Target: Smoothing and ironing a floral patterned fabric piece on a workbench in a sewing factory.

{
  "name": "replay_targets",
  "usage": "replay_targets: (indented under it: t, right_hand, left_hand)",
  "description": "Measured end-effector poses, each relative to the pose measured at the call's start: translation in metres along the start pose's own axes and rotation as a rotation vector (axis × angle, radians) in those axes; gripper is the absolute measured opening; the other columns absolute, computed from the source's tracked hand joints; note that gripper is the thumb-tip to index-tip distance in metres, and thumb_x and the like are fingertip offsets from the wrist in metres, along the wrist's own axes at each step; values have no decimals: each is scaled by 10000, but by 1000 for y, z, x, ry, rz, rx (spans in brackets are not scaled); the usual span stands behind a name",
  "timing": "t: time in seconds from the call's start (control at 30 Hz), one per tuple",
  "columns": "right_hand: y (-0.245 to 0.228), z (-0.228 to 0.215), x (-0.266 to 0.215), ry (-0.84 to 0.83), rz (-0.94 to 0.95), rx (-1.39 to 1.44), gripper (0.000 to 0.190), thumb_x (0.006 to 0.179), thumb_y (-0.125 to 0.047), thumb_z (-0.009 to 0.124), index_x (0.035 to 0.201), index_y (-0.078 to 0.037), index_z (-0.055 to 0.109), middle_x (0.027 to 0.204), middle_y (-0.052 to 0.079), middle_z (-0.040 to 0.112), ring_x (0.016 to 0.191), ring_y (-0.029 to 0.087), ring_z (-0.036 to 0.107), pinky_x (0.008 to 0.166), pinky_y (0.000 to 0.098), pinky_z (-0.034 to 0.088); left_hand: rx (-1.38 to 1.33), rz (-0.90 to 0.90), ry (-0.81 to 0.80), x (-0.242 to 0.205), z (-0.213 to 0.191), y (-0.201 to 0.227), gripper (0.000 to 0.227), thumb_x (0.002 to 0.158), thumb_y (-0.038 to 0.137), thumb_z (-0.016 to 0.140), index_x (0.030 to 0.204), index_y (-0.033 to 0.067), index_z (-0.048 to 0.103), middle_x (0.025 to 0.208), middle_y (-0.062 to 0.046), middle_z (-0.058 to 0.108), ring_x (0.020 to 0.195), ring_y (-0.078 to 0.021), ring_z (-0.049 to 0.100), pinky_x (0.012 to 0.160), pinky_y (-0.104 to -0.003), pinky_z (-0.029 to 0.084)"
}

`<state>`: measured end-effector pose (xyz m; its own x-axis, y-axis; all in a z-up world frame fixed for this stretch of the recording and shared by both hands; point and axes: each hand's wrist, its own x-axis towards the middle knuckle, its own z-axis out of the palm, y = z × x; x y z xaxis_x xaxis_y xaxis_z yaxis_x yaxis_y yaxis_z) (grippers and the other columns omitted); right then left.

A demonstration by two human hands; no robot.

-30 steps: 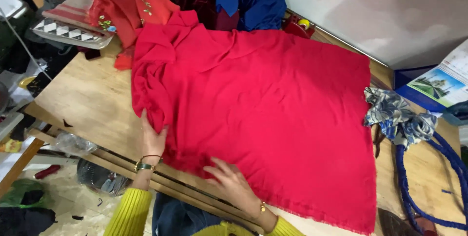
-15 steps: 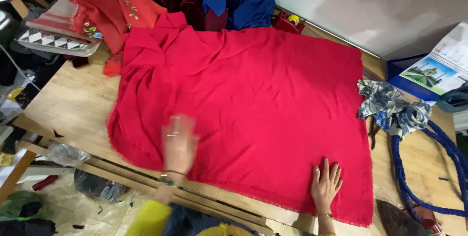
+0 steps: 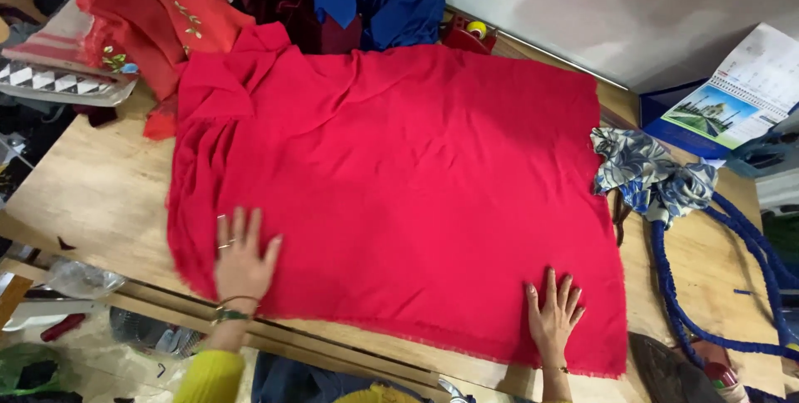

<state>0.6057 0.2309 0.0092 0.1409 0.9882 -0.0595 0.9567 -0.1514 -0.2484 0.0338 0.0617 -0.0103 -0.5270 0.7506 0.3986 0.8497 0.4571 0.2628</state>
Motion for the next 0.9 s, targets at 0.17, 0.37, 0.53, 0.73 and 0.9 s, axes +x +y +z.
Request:
replay_targets:
  t: [0.17, 0.37, 0.53, 0.73, 0.9]
  right_hand:
    - [21, -6, 13, 47, 42, 10, 751, 951, -651, 360, 1618, -317, 278, 1717, 85, 186, 1586, 337, 103, 1236, 610, 49]
    - [77, 23, 27, 270, -30, -61, 659, 1015, -549, 411, 1603, -256, 376, 1650, 269, 304, 1538, 481, 211, 1188, 668, 178]
    - [50, 15, 8, 164, -227, -47, 658, 1006, -554, 422, 1609, -305, 333, 1709, 121, 224, 1577, 390, 150, 1230, 592, 141]
    - [76, -24, 10, 89, -85, 28, 660, 991, -583, 421, 1595, -327, 347, 1703, 84, 238, 1574, 359, 157, 1245, 573, 97]
    - [105, -16, 22, 227, -111, -76, 623, 1032, -544, 390, 1590, -266, 389, 1658, 230, 294, 1539, 429, 237, 1237, 557, 179]
  left_hand:
    - [170, -121, -100, -10, -12, -32, 757, 970, 669, 398, 1613, 276, 462, 1688, -138, 437, 1537, -417, 387, 1093, -823, 244]
    - [116, 3, 103, -15, -9, 8, 720, 1125, 519, 482, 1615, 8, 615, 1646, -418, 520, 1470, -664, 449, 1022, -909, 158]
    - [-16, 133, -90, -16, 8, 92, 713, 1017, 527, 439, 1596, 114, 493, 1698, -213, 402, 1556, -452, 359, 1180, -776, 200]
    - [168, 176, -109, -15, 11, 80, 701, 995, 583, 455, 1566, 200, 588, 1617, -160, 591, 1490, -416, 539, 1172, -670, 377]
    - [45, 89, -49, -18, 9, 71, 738, 1109, 548, 405, 1667, 82, 534, 1667, -309, 533, 1499, -570, 480, 1151, -787, 273]
